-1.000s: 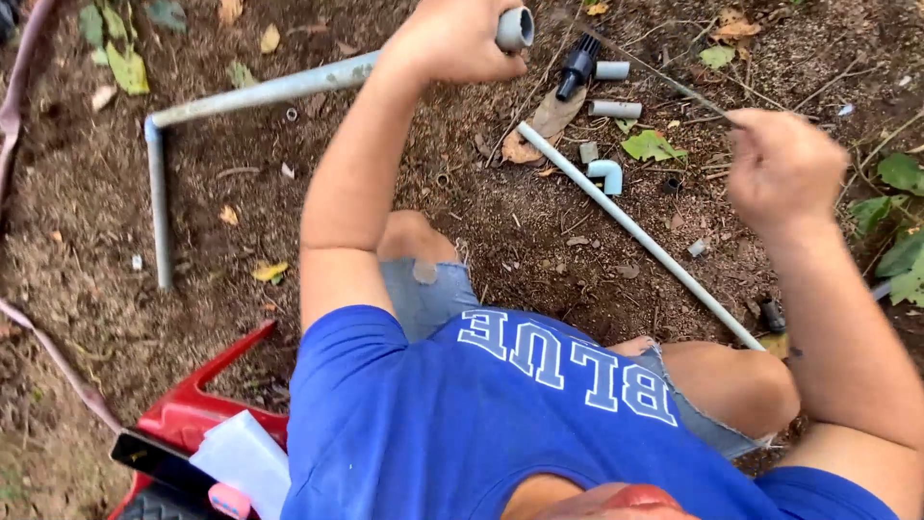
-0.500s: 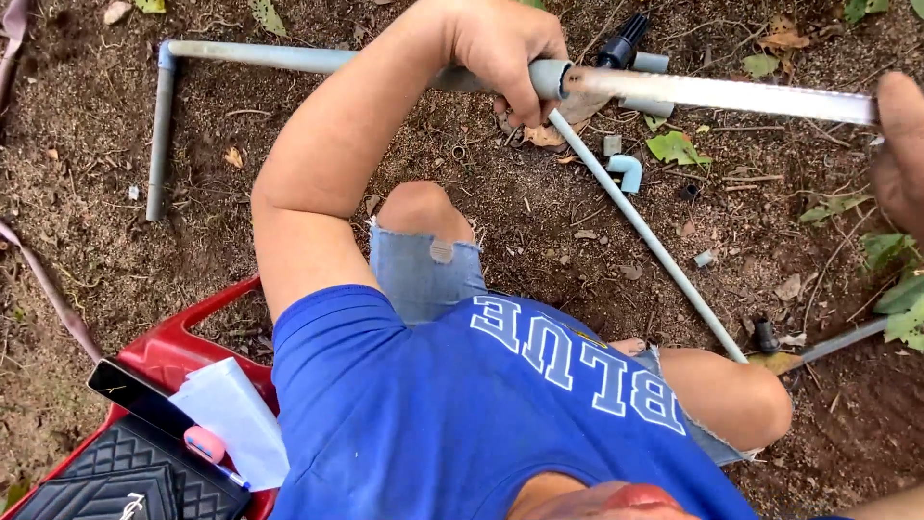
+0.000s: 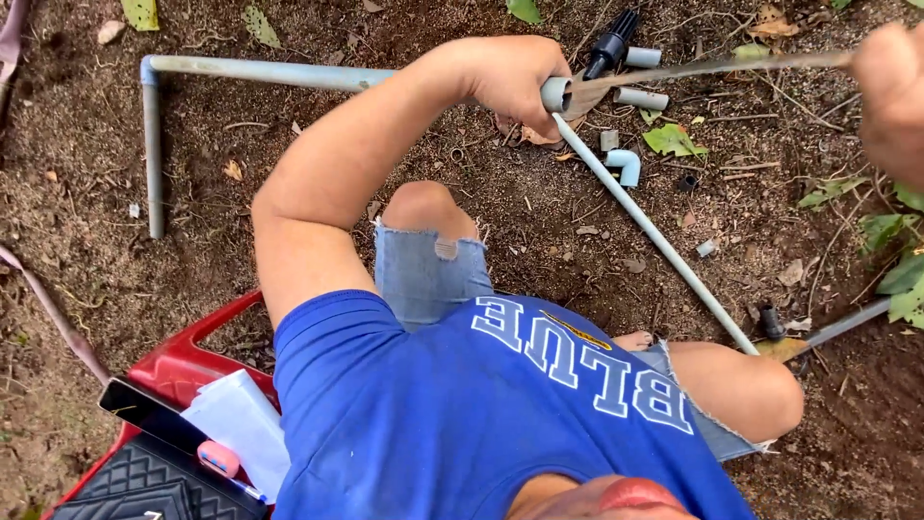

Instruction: Cutting PVC pipes with a hand saw and assembling them on the ground.

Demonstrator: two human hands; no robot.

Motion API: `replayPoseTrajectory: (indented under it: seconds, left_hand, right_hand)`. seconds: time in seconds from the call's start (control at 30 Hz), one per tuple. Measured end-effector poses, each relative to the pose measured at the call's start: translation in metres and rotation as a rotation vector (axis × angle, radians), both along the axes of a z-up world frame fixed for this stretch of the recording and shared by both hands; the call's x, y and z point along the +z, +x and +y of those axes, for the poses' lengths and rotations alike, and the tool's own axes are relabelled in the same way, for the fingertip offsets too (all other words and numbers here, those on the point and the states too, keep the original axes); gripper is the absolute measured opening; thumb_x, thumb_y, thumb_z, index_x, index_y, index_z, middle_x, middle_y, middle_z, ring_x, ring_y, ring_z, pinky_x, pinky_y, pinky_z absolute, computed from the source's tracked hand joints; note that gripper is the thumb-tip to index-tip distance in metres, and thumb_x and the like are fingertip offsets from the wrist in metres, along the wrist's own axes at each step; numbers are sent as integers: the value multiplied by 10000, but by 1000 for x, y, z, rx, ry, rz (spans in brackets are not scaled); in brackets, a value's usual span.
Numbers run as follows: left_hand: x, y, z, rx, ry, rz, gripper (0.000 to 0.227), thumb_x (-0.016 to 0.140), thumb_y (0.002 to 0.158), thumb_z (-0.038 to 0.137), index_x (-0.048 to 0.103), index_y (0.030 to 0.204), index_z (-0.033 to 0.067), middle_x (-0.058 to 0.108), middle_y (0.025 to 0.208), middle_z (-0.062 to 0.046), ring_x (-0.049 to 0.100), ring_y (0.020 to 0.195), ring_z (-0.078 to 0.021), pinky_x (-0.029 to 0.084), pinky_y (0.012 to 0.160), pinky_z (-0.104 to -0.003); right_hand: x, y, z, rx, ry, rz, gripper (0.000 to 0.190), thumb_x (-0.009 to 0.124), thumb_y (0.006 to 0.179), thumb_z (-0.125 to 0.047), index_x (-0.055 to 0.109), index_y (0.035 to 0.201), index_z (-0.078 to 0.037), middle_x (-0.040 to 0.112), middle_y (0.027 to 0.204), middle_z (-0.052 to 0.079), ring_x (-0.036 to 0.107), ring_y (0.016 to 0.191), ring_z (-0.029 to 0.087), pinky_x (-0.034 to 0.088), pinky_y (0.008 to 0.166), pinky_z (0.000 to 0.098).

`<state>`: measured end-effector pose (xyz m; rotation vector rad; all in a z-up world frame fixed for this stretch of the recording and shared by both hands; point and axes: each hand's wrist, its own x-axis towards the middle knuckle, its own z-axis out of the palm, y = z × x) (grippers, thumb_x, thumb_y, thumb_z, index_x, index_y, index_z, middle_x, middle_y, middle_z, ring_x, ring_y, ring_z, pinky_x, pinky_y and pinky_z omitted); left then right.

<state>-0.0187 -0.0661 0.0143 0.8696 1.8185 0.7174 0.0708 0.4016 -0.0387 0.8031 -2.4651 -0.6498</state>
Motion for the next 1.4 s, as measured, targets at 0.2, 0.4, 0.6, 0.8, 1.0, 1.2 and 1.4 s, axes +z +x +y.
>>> replayPoseTrajectory:
  seconds: [0.2,0.4,0.6,0.8,1.0,1.2,1.4]
  left_hand:
    - [-17,5,1,88,-114,451,83,806,874,276,758,882,209,747,830,-11,675,758,-230,511,609,-453]
    - [-50,22,3,66,-187,589,198,808,912,388,783,1059,257,780,974,-89,742,880,-384,600,716,-570]
    - [-34,36,0,-90,-214,527,246,657,880,129,791,1059,234,735,891,-50,720,805,-286,620,674,-490]
    - [-65,14,0,-88,-126,676,177,717,875,125,762,995,246,760,876,-14,745,854,-285,621,702,-521]
    - [-92,21,-19,334,319,1367,716,653,1040,879,508,777,230,511,617,87,517,493,-76,370,396,-271]
    - [-108,44,16,454,600,1319,281,550,1019,211,642,759,159,657,636,27,553,450,-93,387,418,-230]
    - [-133,43,28,518,295,1166,376,494,1046,279,605,706,162,593,598,47,477,443,-105,336,426,-282]
  right_hand:
    - [107,110,-161,-762,144,-792,450,370,1289,-512,647,1136,-191,761,732,-13,778,636,206,679,608,395]
    - [69,123,-148,-928,-509,-1376,415,484,1158,-379,593,898,-74,667,723,148,621,678,302,453,648,457]
    - [45,128,-91,-890,-1098,-1778,467,527,1166,-239,768,890,51,455,603,110,424,504,240,411,406,390]
    - [15,163,-59,-703,-1848,-2142,533,530,1127,-360,496,700,-43,374,467,17,313,343,174,262,321,331]
    - [-16,185,-71,-361,-2353,-1678,307,585,1131,-366,606,943,-124,360,575,-20,312,476,99,309,460,269]
    - [-54,176,-87,-619,-2453,-1289,238,498,1211,-316,598,1014,-229,429,741,-73,366,638,85,341,659,252]
    - [-48,178,-95,-633,-2399,-1271,197,496,1229,-269,589,1065,-212,500,765,-86,437,671,72,405,668,238]
